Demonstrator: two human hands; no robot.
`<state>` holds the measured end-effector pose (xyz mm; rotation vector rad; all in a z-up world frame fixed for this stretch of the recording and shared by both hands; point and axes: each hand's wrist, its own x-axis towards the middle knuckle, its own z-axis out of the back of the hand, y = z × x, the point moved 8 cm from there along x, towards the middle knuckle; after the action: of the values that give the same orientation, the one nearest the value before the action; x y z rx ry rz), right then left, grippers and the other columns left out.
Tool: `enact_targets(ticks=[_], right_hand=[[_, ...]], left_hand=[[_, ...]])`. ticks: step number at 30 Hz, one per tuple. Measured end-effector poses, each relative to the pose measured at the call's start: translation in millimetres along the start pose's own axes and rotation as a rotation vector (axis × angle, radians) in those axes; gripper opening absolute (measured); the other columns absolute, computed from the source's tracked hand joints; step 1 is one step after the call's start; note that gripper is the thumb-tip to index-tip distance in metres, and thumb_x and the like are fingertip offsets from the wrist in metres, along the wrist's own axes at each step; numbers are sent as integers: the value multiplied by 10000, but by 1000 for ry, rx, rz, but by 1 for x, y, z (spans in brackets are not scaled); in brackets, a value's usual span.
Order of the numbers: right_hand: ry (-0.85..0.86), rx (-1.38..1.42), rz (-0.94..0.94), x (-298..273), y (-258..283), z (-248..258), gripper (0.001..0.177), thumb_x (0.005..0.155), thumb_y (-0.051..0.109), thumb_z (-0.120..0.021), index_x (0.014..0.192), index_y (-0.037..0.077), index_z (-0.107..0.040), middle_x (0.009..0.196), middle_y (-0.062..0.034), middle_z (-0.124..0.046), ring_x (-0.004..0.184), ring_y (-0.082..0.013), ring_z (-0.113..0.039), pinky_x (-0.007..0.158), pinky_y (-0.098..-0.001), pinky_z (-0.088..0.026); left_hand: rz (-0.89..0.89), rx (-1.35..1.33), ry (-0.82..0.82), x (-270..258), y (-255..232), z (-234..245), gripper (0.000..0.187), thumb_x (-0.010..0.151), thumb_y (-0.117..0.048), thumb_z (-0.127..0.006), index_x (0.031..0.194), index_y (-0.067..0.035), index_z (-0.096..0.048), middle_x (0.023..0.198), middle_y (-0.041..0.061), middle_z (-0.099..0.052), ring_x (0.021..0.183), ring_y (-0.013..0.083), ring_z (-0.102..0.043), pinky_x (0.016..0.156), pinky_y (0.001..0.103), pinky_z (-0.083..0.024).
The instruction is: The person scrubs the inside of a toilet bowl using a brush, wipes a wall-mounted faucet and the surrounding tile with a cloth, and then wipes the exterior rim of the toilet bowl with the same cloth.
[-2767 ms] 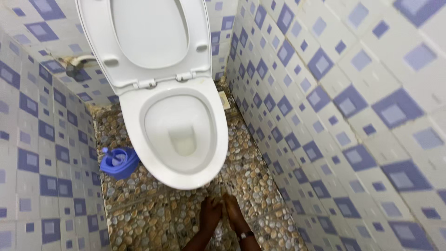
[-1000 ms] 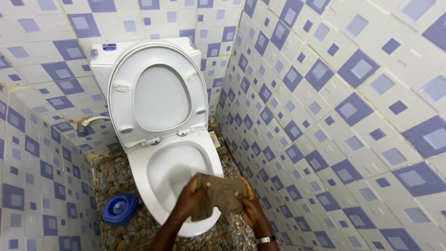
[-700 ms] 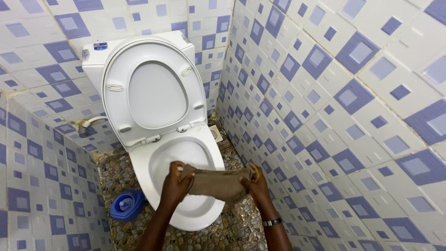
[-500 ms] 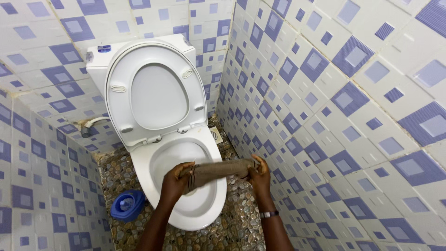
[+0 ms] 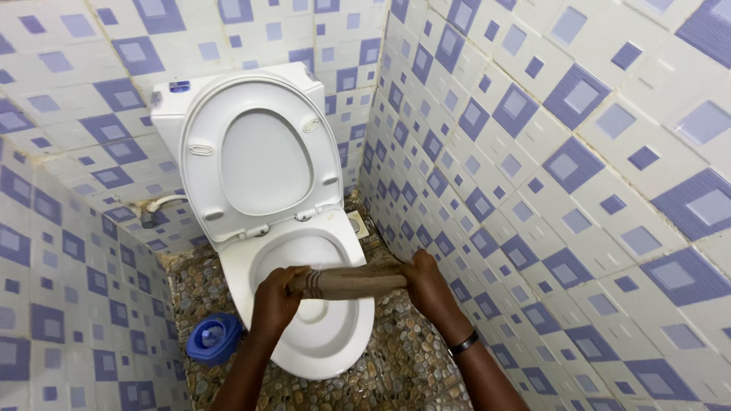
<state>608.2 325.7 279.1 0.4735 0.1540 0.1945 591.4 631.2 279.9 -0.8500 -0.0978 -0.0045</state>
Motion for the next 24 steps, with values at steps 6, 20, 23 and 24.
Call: enact_targets(ticks=[6,20,23,24], right_hand=[[-305,280,421,3,-41,-4,175,797,90,-827,966,58,-861,1397,-224,-637,1311,-457,-394,1090,-626,-340],[-77,1000,-587,42,-89,-116,683,1034,621,-354,1202,32,-657,988,-138,-704,944,-287,-709,871,-437,-580],[-262,773,-419,62,-62,-117,622,1085,543,-348,1148,2,-649,988,-151,-668,920,-294,-681,831,-440,-574],[-337,668,-287,63,-42,-112,590,1102,504,-350,1127,-9,-639,1000,-155,-658,915,-289,-671,818,-442,-569]], left_hand=[[-60,317,82,6,39,1,217,712,-166,-883,860,-84,-748,963,151,-642,926,318,-653,777,426,-571],[615,-601,198,5,114,-80,334,1027,-377,-530,1126,-58,-530,924,233,-662,760,360,-680,617,435,-627],[657,-735,151,10,96,-91,371,1021,-389,-544,1186,-60,-499,984,241,-654,788,351,-676,640,417,-612],[668,-798,143,11,84,-97,390,1016,-398,-550,1207,-65,-480,1019,225,-645,820,334,-684,672,413,-617]])
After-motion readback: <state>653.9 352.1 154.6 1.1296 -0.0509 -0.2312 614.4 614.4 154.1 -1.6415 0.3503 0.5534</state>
